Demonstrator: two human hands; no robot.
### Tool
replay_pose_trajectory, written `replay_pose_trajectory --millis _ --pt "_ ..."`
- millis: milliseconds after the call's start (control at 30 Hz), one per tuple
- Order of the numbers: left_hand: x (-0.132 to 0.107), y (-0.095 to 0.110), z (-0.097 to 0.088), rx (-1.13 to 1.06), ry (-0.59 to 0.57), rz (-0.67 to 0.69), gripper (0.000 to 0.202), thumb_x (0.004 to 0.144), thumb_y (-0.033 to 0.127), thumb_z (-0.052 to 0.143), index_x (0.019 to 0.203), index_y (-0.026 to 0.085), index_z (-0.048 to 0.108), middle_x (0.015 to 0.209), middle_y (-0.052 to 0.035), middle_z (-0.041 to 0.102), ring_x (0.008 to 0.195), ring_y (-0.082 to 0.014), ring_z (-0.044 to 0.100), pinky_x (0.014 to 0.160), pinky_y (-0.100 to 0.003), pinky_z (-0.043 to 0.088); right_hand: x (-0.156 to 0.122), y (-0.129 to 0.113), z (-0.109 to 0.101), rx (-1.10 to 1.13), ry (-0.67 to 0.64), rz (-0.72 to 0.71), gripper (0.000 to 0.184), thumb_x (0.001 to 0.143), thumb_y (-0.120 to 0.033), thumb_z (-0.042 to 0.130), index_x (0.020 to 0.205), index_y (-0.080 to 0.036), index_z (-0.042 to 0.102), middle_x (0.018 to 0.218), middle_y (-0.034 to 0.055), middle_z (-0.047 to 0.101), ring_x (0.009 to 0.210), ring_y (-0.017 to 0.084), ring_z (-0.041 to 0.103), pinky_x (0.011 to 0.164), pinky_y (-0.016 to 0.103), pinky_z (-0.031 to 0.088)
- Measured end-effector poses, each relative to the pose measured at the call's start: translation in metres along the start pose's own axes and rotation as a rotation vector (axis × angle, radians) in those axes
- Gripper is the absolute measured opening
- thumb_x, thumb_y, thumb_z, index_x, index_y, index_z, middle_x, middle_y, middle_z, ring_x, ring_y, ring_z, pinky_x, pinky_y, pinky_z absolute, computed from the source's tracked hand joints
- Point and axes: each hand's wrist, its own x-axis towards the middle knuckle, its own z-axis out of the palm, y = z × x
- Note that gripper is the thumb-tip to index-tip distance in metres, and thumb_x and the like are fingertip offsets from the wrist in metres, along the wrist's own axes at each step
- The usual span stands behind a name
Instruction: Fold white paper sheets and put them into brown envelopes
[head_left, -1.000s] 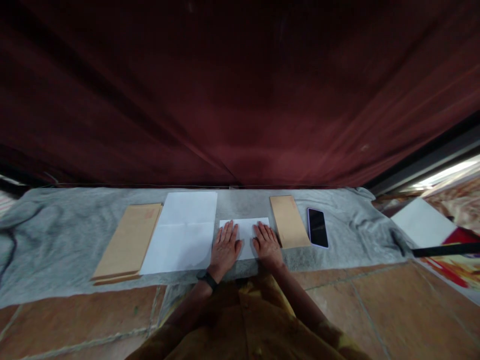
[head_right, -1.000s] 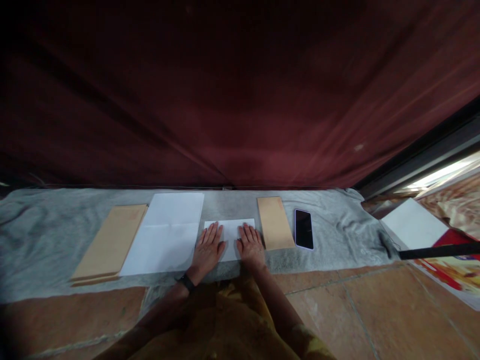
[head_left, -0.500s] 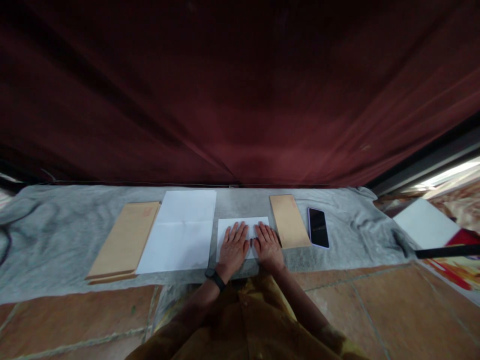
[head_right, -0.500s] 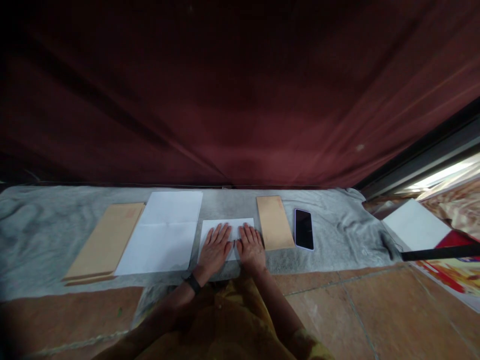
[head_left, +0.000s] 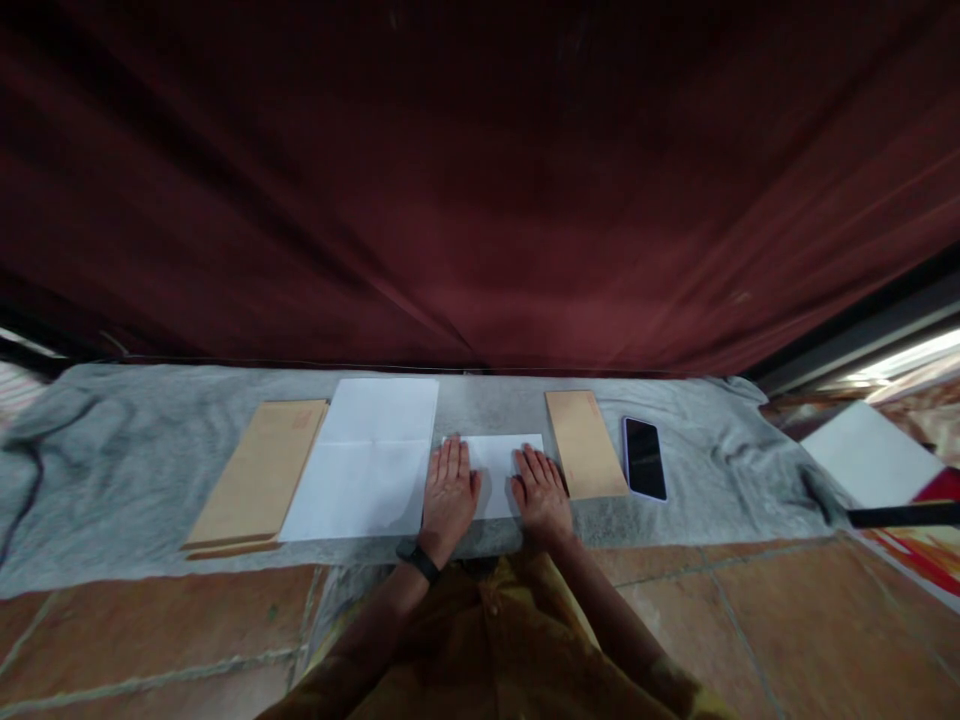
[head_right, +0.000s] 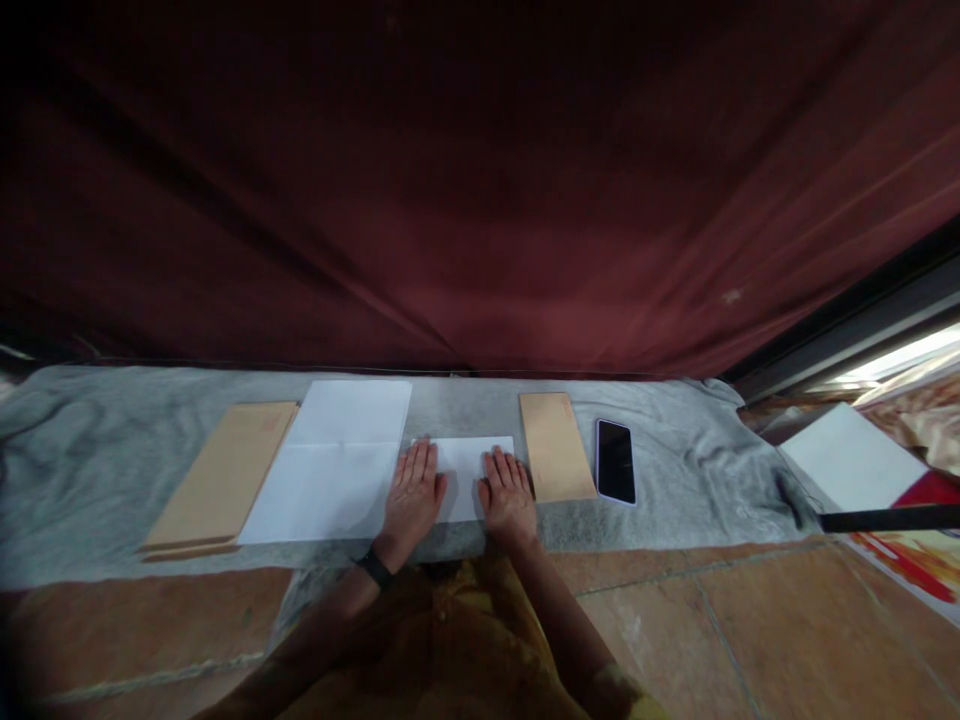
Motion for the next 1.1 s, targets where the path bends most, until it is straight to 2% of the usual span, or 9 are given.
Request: replay_pose_trajectory --millis 133,233,533,633,800,933,1100 --pt "-0.012 0.022 -0.008 -0.047 -0.124 0.203 0.052 0.101 0.026 0.037 0.152 0.015 0.04 0.161 -0.0088 0.037 0.151 -0.0255 0.029 0.124 -0.049 0.028 0.0 0.0 0.001 0.007 -0.001 0.005 0.052 0.103 -0.032 0.04 0.153 -0.017 0.041 0.157 0.0101 0.044 0.145 0.028 0.038 0.117 0.046 0.033" --pt "-0.024 0.027 -0.01 -0.049 -0.161 0.241 0.05 0.102 0.03 0.038 0.15 0.018 0.043 0.16 -0.0067 0.04 0.15 -0.025 0.032 0.124 -0.049 0.029 -0.001 0.001 0.001 0.012 -0.008 0.004 0.053 0.103 -0.031 0.039 0.154 -0.017 0.04 0.157 0.0098 0.044 0.146 0.028 0.037 0.117 0.047 0.033" --pt "-0.044 0.008 -0.017 -0.056 -0.202 0.388 0.046 0.104 0.038 0.04 0.147 0.023 0.048 0.156 -0.0021 0.047 0.148 -0.0241 0.037 0.123 -0.047 0.029 0.001 0.0 -0.005 0.058 -0.026 0.024 0.052 0.103 -0.03 0.039 0.153 -0.016 0.04 0.157 0.0116 0.043 0.147 0.028 0.036 0.118 0.049 0.033" --pt "-0.046 0.007 -0.018 -0.076 -0.173 0.406 0.043 0.103 0.036 0.041 0.143 0.023 0.053 0.153 -0.0019 0.051 0.146 -0.0238 0.04 0.123 -0.047 0.03 -0.004 -0.003 -0.01 0.131 -0.033 -0.05 0.052 0.103 -0.028 0.038 0.153 -0.015 0.039 0.155 0.0114 0.046 0.148 0.026 0.035 0.119 0.049 0.034" --pt "-0.049 0.006 -0.015 -0.109 -0.099 0.436 0.036 0.103 0.029 0.042 0.131 0.021 0.063 0.143 -0.0053 0.061 0.143 -0.022 0.044 0.125 -0.047 0.027 -0.019 -0.016 -0.021 0.218 -0.137 -0.265 0.05 0.103 -0.029 0.041 0.152 -0.02 0.042 0.151 0.0085 0.051 0.144 0.023 0.041 0.121 0.05 0.033" --pt "-0.049 0.003 -0.016 -0.126 -0.101 0.454 0.036 0.103 0.031 0.043 0.133 0.022 0.062 0.145 -0.0045 0.059 0.141 -0.0212 0.046 0.124 -0.046 0.028 -0.031 -0.017 -0.027 0.189 -0.188 -0.275 0.051 0.103 -0.029 0.042 0.154 -0.019 0.039 0.154 0.0095 0.048 0.144 0.023 0.041 0.121 0.05 0.032" --pt "-0.049 -0.004 -0.024 -0.138 -0.13 0.467 0.037 0.103 0.032 0.045 0.136 0.024 0.059 0.149 -0.0048 0.055 0.141 -0.0195 0.047 0.122 -0.043 0.032 -0.04 -0.001 -0.033 0.159 -0.202 -0.26 0.053 0.104 -0.028 0.041 0.155 -0.018 0.035 0.158 0.0105 0.041 0.147 0.025 0.036 0.121 0.051 0.031"
